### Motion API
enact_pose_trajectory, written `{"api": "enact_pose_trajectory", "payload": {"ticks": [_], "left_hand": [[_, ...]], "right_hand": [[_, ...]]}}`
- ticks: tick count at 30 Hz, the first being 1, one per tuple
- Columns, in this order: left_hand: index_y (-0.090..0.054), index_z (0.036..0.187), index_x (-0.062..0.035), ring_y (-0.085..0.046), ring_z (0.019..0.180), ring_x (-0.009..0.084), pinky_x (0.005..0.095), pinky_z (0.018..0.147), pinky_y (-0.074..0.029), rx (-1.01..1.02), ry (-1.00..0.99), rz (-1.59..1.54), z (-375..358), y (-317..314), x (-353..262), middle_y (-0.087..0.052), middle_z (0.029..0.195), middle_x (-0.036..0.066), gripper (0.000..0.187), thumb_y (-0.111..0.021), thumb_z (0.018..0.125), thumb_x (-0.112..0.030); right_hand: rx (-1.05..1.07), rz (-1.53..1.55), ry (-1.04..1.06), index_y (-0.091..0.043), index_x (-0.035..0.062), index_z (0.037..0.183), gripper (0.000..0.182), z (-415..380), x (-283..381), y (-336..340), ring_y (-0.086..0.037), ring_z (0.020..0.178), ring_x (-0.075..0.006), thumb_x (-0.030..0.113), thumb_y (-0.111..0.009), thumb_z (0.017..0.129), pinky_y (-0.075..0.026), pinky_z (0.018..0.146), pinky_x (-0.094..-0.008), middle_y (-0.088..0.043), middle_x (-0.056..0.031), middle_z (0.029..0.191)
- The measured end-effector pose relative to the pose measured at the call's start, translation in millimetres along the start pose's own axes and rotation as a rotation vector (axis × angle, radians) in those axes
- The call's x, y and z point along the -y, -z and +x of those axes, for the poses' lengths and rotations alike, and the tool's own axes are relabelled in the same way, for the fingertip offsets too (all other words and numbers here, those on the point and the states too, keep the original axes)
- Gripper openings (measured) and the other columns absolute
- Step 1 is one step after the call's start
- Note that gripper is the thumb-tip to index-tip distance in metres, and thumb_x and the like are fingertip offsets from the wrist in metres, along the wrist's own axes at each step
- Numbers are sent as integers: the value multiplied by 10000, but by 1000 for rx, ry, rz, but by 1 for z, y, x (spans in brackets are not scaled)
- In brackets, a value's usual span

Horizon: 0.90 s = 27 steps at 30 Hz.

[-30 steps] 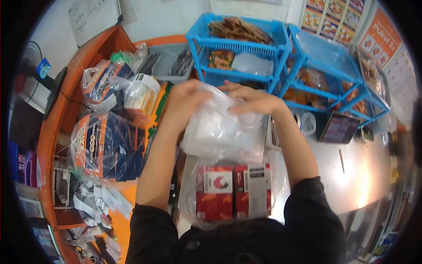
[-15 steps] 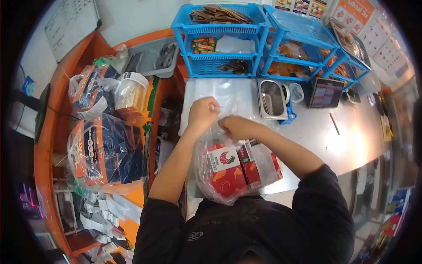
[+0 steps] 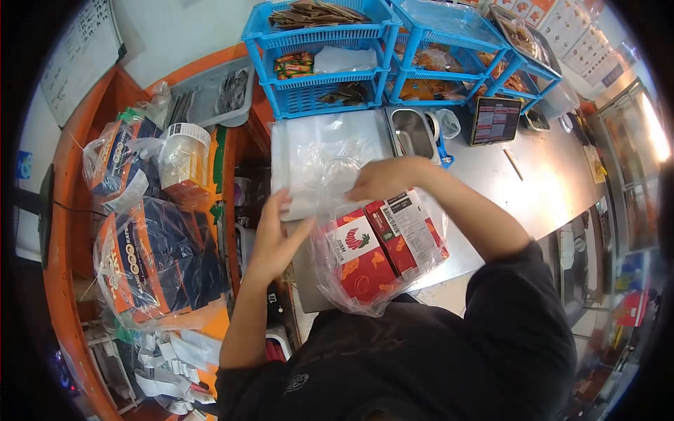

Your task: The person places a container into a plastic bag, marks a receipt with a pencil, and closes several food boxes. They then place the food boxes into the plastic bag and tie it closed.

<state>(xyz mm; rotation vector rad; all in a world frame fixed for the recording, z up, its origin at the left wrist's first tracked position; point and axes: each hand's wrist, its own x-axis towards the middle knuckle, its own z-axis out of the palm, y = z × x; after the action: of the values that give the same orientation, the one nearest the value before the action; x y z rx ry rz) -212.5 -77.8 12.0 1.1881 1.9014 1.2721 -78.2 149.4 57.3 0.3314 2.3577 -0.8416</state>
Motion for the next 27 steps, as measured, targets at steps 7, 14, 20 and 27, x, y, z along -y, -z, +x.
{"api": "enact_pose_trajectory", "payload": {"ticks": [7,14,20,27], "left_hand": [[-514,1164,-8,-459,1118,184,337,879,-414,-54,29,22,-55,-60,27,-508,1200,124,415,-639,834,-226],[-511,830,-43,-526,751,62,212,645,-399,74,-22,-696,-67,12,-74,-572,848,10,56,-540,871,-66],[-517,802,-68,-538,710,108,285,582,-381,34,-117,132,-70,64,-96,-541,743,10,104,-587,759,-5],[-565,1005,41,-640,816,284,390,738,-538,224,130,-692,-67,69,-132,-619,869,122,271,-549,867,-192]], "right_hand": [[-712,478,-607,-532,-33,1176,576,-59,-94,-125,-571,1031,-344,427,-591,834,-389,957,-406,-637,-181,994],[-1336,1292,131,-577,33,854,44,-161,-65,-108,-608,711,-142,52,-571,815,-488,664,-266,-636,-81,785],[-1329,1114,133,-501,8,1066,409,-249,-32,-86,-575,572,-152,-52,-500,661,-432,487,-236,-632,-133,719],[-907,1225,451,-454,63,1144,450,-254,35,-71,-537,759,-105,127,-604,725,-413,649,-204,-587,-92,922]]}}
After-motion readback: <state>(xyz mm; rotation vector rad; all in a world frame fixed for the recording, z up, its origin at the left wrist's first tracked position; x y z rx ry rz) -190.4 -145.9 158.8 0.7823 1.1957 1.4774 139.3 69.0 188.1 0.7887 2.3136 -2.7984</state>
